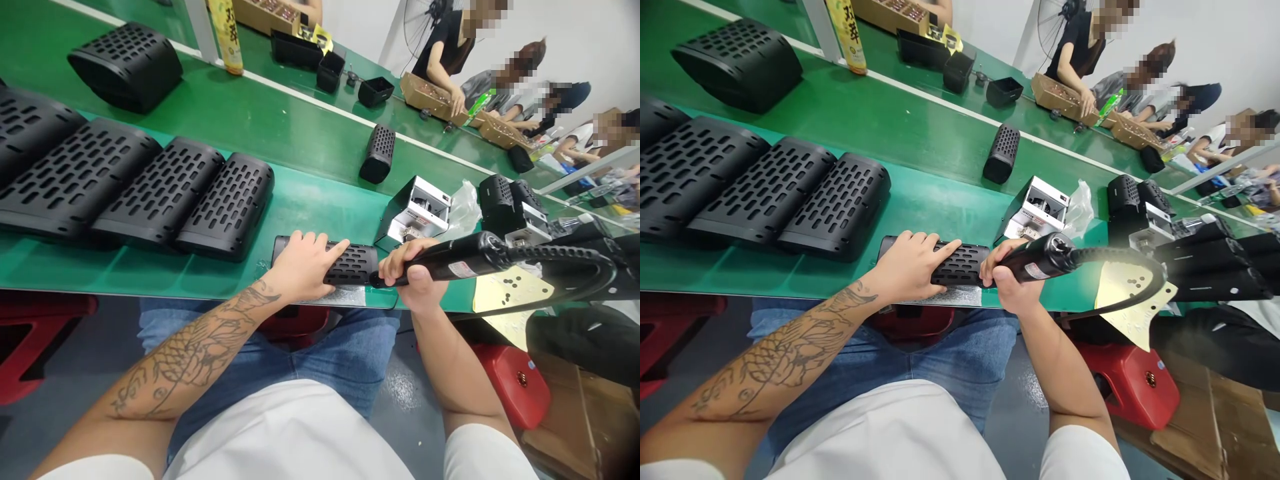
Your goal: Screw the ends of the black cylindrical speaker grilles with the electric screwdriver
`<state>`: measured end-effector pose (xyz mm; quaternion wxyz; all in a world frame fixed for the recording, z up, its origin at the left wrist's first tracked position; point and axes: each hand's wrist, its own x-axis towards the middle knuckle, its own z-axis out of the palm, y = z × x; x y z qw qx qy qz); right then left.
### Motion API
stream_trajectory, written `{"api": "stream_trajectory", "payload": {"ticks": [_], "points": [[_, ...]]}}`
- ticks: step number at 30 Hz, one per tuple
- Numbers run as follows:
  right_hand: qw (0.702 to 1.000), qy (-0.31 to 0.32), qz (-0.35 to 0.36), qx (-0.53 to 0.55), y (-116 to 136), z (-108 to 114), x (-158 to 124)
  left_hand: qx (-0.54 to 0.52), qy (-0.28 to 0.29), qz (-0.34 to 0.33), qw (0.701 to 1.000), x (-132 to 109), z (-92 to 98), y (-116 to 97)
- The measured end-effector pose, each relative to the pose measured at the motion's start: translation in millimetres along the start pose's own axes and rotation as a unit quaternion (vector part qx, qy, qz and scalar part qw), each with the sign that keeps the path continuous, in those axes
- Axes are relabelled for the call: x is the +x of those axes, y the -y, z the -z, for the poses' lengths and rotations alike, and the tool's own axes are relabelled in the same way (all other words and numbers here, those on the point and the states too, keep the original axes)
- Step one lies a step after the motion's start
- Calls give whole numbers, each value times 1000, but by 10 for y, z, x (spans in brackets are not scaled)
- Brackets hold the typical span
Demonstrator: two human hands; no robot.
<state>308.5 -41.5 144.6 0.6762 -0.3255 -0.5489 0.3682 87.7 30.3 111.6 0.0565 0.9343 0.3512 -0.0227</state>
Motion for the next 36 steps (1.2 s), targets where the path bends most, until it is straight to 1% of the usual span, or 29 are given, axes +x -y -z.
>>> {"api": "stream_trajectory", "payload": {"ticks": [4,10,12,17,23,29,34,36], "points": [[1000,28,-2,2,9,-20,19,-2,3,1,1000,1,25,-6],[999,-2,-28,-30,-2,-25,40,10,16,2,1000,6,69,-22],[999,-1,-20,-28,-11,-25,30,10,15,1,1000,3,61,-29],[999,30,-4,-11,-31,-40,9,11,18,0,1000,-15,46,-48],[999,11,-12,-36,-47,-43,11,-8,23,7,1000,-9,51,-36],[999,33,2,-21,-56,-19,-42,-15,18,5,1000,-19,30,-44],[998,20,-37,-40,-113,50,-98,-7,24,9,1000,-64,69,-99],[998,22,-36,-41,-138,88,-129,2,26,9,1000,-69,83,-114]]}}
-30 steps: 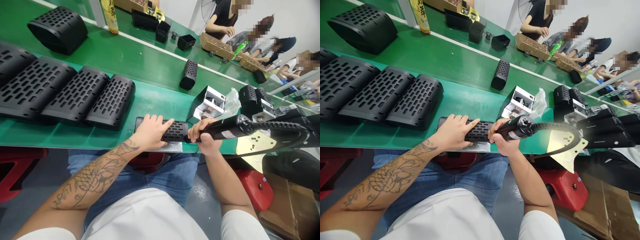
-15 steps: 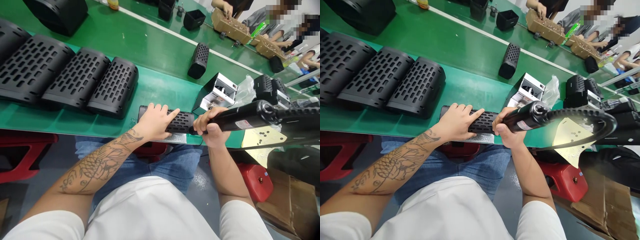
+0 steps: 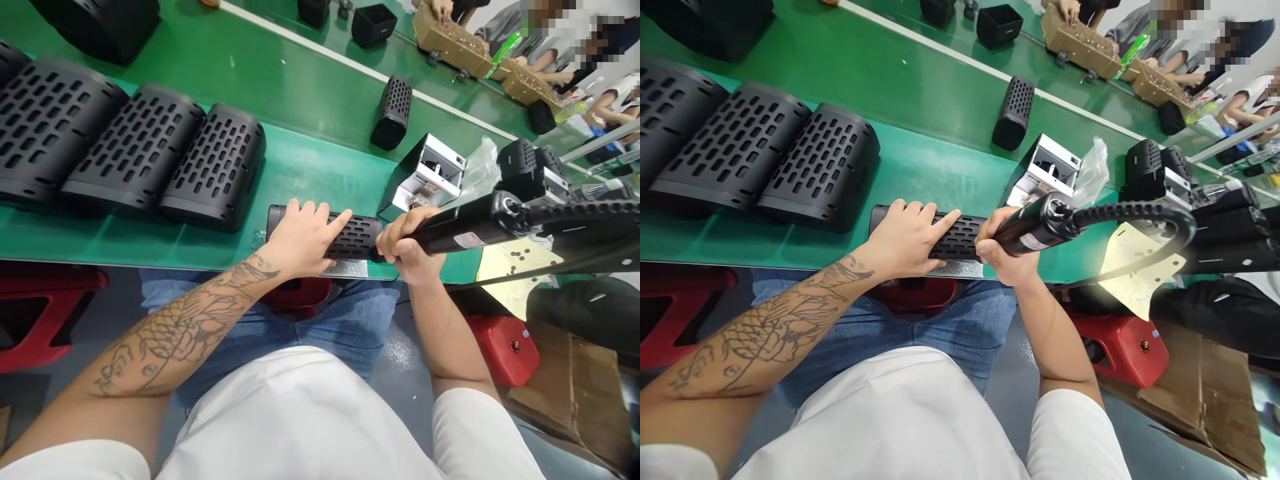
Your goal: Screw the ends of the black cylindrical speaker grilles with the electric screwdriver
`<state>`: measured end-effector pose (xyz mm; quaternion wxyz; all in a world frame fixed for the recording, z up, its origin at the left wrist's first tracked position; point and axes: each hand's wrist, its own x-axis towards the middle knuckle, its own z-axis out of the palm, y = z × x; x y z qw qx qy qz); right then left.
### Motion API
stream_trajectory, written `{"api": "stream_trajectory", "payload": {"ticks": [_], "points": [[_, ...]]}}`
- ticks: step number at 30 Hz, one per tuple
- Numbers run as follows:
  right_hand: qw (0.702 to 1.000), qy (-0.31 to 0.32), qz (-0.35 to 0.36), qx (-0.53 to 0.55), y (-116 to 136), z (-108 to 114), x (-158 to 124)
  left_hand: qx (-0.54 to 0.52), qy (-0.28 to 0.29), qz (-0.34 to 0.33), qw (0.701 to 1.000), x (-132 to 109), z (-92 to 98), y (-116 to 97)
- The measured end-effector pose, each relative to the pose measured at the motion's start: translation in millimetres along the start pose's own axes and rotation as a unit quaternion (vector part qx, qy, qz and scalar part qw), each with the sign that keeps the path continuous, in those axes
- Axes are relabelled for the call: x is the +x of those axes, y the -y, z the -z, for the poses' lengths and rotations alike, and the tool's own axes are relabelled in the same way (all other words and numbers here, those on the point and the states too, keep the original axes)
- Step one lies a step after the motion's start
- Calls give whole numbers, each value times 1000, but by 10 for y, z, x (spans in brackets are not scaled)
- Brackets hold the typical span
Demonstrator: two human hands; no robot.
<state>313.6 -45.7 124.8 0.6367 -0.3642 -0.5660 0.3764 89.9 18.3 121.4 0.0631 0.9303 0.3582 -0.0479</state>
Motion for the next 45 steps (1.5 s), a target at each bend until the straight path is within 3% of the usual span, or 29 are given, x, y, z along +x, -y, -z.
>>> {"api": "stream_trajectory", "payload": {"ticks": [5,10,13,19,23,27,33,37,41,45], "points": [[999,-6,11,-35,-47,-22,-27,27,15,2,1000,60,17,33],[1000,-2,-16,-19,43,-46,169,36,12,-3,999,104,29,67],[999,-41,3,-12,183,155,370,22,20,-3,1000,104,47,51],[968,-209,121,-74,381,760,672,8,43,-4,999,221,131,126],[956,-233,127,-128,305,1014,741,-5,73,-10,997,316,171,221],[939,-267,153,-152,57,1118,834,7,45,-3,999,225,105,136],[916,-280,165,-234,-401,1144,939,9,-18,11,1000,36,-38,-93],[913,-288,159,-240,-473,1140,891,-18,-60,-24,998,-128,-77,155],[927,-284,148,-197,-192,992,722,-116,-129,-26,984,-402,-323,602],[957,-216,136,-135,273,557,425,-290,-191,2,938,-525,-781,807]]}}
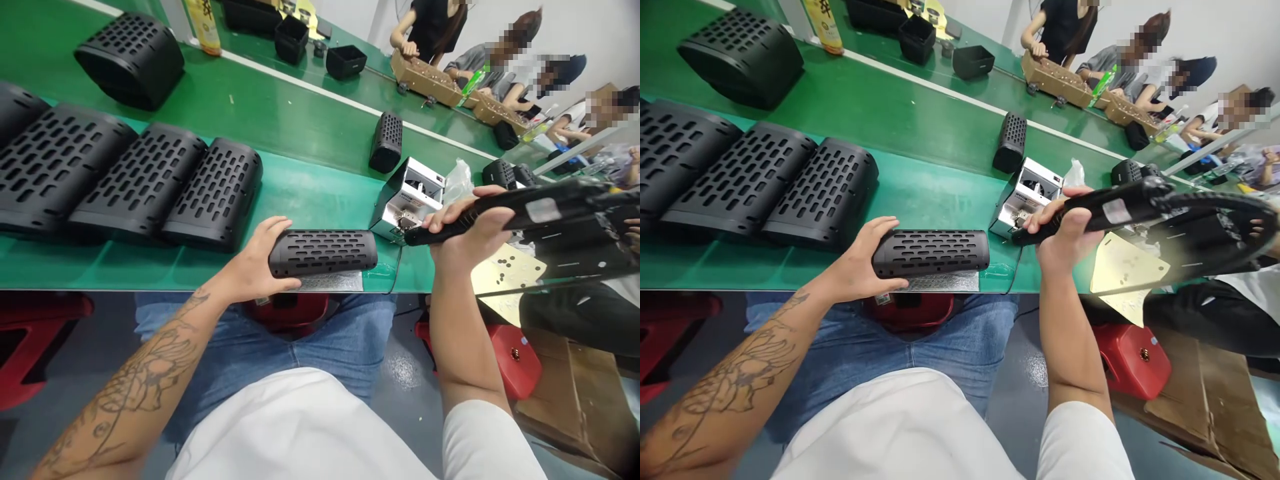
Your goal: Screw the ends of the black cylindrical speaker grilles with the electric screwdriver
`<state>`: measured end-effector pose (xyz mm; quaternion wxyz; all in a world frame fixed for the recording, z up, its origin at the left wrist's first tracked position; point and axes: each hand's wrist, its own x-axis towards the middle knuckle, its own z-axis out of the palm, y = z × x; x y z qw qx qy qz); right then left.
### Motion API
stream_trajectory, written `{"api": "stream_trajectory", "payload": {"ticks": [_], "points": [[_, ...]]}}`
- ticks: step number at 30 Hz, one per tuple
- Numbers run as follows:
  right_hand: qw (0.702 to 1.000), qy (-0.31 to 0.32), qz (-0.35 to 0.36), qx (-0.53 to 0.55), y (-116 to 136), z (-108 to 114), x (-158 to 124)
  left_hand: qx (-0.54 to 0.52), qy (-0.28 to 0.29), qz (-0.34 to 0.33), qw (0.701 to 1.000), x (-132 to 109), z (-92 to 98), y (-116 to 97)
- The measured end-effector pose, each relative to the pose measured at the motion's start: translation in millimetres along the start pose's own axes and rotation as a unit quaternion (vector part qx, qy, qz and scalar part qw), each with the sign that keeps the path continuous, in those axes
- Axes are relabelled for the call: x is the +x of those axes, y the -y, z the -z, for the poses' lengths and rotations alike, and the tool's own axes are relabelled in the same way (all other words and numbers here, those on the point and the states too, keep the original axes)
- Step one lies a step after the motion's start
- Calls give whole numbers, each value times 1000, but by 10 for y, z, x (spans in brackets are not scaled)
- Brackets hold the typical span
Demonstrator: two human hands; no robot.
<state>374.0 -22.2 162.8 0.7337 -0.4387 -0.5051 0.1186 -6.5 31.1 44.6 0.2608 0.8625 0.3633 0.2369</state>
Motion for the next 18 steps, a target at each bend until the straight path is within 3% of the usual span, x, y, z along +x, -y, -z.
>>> {"api": "stream_trajectory", "payload": {"ticks": [3,6,12,18], "points": [[997,64,-22,48,350,-203,-266,-66,-65,-11,996,-70,-225,110],[985,139,-37,95,459,-404,-482,-67,-97,-20,993,-76,-353,122],[956,257,-40,138,248,-662,-649,-116,-130,-55,983,-50,-452,220],[955,262,-20,139,37,-833,-648,-148,-139,-69,977,-23,-497,255]]}}
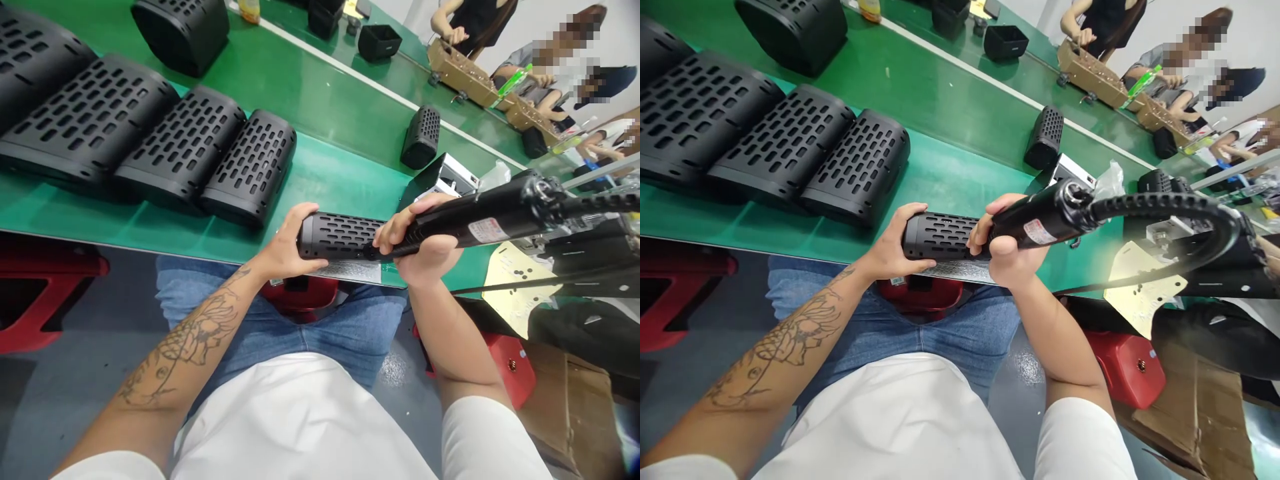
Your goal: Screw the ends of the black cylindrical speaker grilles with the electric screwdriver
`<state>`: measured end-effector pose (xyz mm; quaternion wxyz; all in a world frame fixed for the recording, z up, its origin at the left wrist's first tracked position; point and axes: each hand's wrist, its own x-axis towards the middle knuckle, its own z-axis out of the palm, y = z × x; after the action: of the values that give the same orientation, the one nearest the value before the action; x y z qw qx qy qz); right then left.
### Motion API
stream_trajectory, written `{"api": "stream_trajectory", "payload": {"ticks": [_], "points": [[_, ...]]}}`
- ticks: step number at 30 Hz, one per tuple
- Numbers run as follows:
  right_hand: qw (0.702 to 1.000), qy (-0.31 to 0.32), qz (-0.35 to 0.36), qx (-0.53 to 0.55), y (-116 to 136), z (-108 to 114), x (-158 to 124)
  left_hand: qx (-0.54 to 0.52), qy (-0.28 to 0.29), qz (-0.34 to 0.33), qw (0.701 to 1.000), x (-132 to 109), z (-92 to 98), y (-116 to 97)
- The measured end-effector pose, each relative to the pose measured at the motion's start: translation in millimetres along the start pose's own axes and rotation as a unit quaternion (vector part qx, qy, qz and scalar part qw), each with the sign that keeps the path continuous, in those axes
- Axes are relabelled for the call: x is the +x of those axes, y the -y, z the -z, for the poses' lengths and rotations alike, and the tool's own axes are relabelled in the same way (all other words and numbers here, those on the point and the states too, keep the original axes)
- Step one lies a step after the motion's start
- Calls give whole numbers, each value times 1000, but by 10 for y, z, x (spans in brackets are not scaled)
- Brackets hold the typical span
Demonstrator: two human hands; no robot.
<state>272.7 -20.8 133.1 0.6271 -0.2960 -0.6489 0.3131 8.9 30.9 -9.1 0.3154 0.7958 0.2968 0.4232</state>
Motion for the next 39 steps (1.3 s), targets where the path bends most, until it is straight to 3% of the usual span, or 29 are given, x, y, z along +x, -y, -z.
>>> {"api": "stream_trajectory", "payload": {"ticks": [6,15,21,26,31,34,36,39], "points": [[999,-27,-28,-2,-35,-80,77,5,20,3,1000,26,34,-38],[996,11,-79,27,-13,-114,51,17,65,19,998,118,106,-44],[992,28,-119,25,-59,-111,121,29,56,-21,998,118,92,18],[985,26,-169,15,41,-152,135,37,58,-2,998,138,115,12],[989,25,-141,19,-6,-214,160,36,80,36,995,173,177,-13],[989,-5,-144,38,-32,-277,338,38,82,78,993,227,229,-38],[987,-67,-135,54,14,-225,530,49,81,129,987,294,273,-71],[977,-197,-72,40,115,156,796,62,88,218,970,426,343,-139]]}}
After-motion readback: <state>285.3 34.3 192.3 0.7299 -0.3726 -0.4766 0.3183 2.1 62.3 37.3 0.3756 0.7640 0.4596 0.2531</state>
